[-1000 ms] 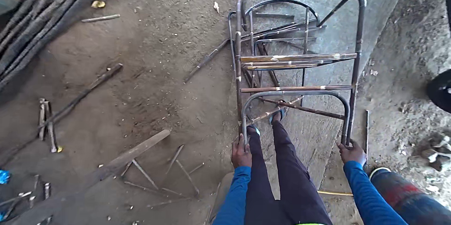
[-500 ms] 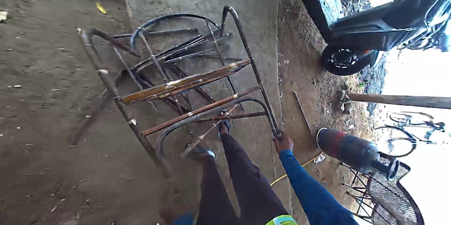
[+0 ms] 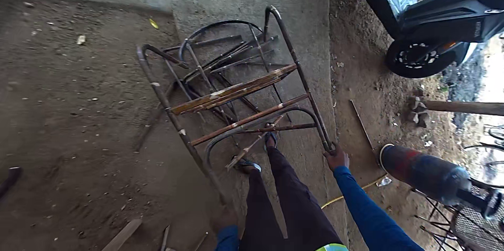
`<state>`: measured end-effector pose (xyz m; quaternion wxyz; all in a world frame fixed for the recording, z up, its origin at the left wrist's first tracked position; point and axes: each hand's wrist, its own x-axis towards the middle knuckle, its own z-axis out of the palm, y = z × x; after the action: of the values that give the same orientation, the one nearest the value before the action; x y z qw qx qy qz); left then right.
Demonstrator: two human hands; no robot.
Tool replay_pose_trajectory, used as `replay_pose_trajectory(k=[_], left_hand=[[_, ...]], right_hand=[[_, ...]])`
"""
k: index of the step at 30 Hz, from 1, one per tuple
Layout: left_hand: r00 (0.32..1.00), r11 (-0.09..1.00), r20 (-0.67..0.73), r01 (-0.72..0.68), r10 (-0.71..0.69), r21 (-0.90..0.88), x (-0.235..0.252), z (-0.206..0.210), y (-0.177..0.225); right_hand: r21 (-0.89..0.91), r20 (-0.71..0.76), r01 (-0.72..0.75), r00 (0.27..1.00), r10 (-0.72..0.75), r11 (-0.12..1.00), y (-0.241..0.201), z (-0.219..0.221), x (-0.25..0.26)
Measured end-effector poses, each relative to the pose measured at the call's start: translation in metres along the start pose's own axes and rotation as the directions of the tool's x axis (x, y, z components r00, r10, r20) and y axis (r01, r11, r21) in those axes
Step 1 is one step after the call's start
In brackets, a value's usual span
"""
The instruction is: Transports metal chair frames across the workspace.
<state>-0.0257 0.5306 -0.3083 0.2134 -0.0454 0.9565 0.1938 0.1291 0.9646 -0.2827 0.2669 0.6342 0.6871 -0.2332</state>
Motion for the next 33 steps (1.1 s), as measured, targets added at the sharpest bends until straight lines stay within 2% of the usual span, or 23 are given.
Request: replay_pose_trajectory(k=[2,5,7,9,11,15,17,20,23,25,27,29,33], left_hand=[[0.999,0.998,0.019,0.047,-0.048,0.043,-0.004,0.000,0.008],[0.970,0.964,0.066,0.222,-0.233,0.147,-0.007,-0.005,0.028],[0.925,0.924,0.117,0.340,-0.363,0.174,-0.006,-0.012,0.037],[0.896,0.911,0.171,0.389,-0.409,0.138,-0.007,-0.023,0.035],[0.909,0.928,0.186,0.370,-0.373,0.054,-0.018,-0.035,0.029],[0.985,0.981,0.006,0.171,-0.171,-0.094,-0.041,-0.044,0.017],[0.990,0.986,-0.085,0.103,-0.115,-0.131,-0.026,-0.048,0.031],[0.983,0.990,-0.170,0.051,-0.072,-0.129,0.028,-0.039,0.059],[0.973,0.973,-0.032,0.229,-0.230,-0.035,0.074,-0.030,0.086],[0.952,0.952,-0.029,0.304,-0.303,0.020,0.090,-0.024,0.092],[0.951,0.952,-0.059,0.304,-0.302,0.020,0.098,-0.025,0.093],[0.957,0.957,-0.030,0.290,-0.289,0.020,0.109,-0.031,0.095],[0.933,0.946,0.160,0.318,-0.323,0.056,0.146,-0.035,0.092]], right_hand=[[-0.099,0.029,0.010,1.000,-0.007,0.995,-0.003,-0.007,-0.004],[-0.245,0.055,0.085,0.996,-0.074,0.966,-0.003,-0.019,-0.015],[-0.237,0.021,0.166,0.986,-0.166,0.957,0.005,-0.025,-0.021],[-0.192,-0.019,0.225,0.972,-0.233,0.955,0.012,-0.038,-0.025],[-0.151,-0.031,0.276,0.958,-0.284,0.949,0.023,-0.049,-0.034],[-0.018,-0.217,0.429,0.880,-0.423,0.903,0.053,-0.057,-0.056],[-0.017,-0.271,0.483,0.841,-0.469,0.875,0.037,-0.066,-0.047],[-0.037,-0.222,0.513,0.833,-0.507,0.858,-0.019,-0.073,-0.012],[-0.098,-0.053,0.415,0.905,-0.421,0.904,-0.065,-0.070,0.025],[-0.129,-0.042,0.398,0.913,-0.406,0.908,-0.081,-0.072,0.035],[-0.110,-0.054,0.404,0.910,-0.412,0.908,-0.091,-0.081,0.038],[-0.049,-0.073,0.389,0.917,-0.392,0.920,-0.105,-0.094,0.042],[0.045,0.028,0.329,0.943,-0.330,0.943,-0.140,-0.104,0.087]])
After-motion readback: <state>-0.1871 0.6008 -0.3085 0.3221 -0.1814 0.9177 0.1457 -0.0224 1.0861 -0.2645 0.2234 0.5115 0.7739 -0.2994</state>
